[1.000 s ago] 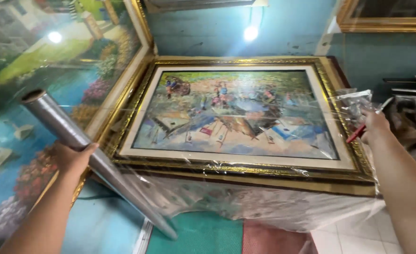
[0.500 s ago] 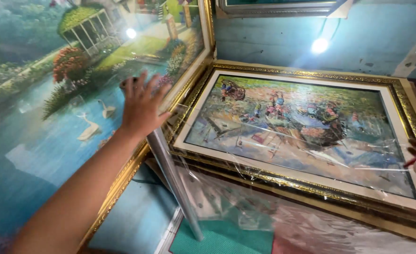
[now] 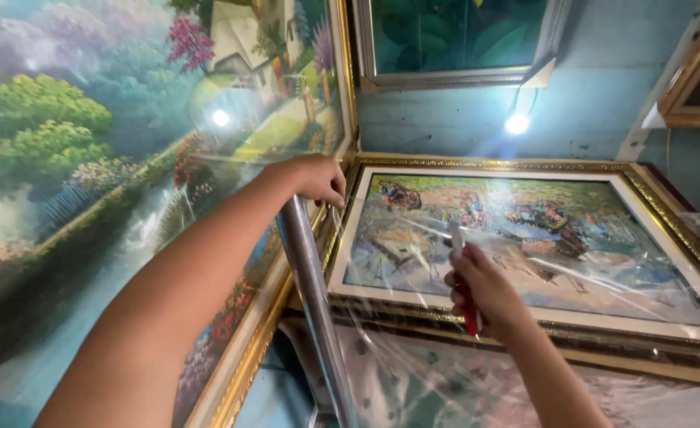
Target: Wrapping a large framed painting in protective plastic wrap using a utility knife to cut the film.
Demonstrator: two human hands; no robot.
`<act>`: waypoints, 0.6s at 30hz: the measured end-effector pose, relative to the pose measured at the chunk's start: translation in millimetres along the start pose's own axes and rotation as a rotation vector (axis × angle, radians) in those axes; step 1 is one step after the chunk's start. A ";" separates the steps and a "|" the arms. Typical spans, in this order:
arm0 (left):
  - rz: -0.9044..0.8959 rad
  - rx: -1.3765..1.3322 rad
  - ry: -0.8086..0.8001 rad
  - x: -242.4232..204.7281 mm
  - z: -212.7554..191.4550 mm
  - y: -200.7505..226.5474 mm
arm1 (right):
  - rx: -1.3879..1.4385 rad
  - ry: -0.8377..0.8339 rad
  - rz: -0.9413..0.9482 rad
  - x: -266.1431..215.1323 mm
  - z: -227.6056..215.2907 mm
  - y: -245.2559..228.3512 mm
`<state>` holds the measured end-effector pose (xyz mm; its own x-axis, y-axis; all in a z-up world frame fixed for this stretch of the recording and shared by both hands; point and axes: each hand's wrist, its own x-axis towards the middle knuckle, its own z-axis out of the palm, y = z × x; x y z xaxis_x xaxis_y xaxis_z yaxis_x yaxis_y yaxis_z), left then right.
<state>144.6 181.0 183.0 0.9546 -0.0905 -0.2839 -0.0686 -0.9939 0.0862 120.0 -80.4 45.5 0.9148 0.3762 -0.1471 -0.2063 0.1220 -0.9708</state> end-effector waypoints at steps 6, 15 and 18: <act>0.028 -0.203 -0.046 -2.0 -0.1 -32.0 | -0.297 0.000 0.076 -9.6 70.3 11.3; 0.261 -0.494 0.248 12.6 29.6 -68.7 | -0.735 0.043 -0.152 -8.5 113.7 4.9; 0.319 -0.490 0.277 13.5 27.5 -64.0 | -0.641 0.092 -0.094 -12.9 122.4 -4.6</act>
<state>153.8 241.7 147.3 0.9532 -0.2918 0.0794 -0.2836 -0.7713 0.5698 66.7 26.6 75.0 0.9507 0.3068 -0.0441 0.0979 -0.4323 -0.8964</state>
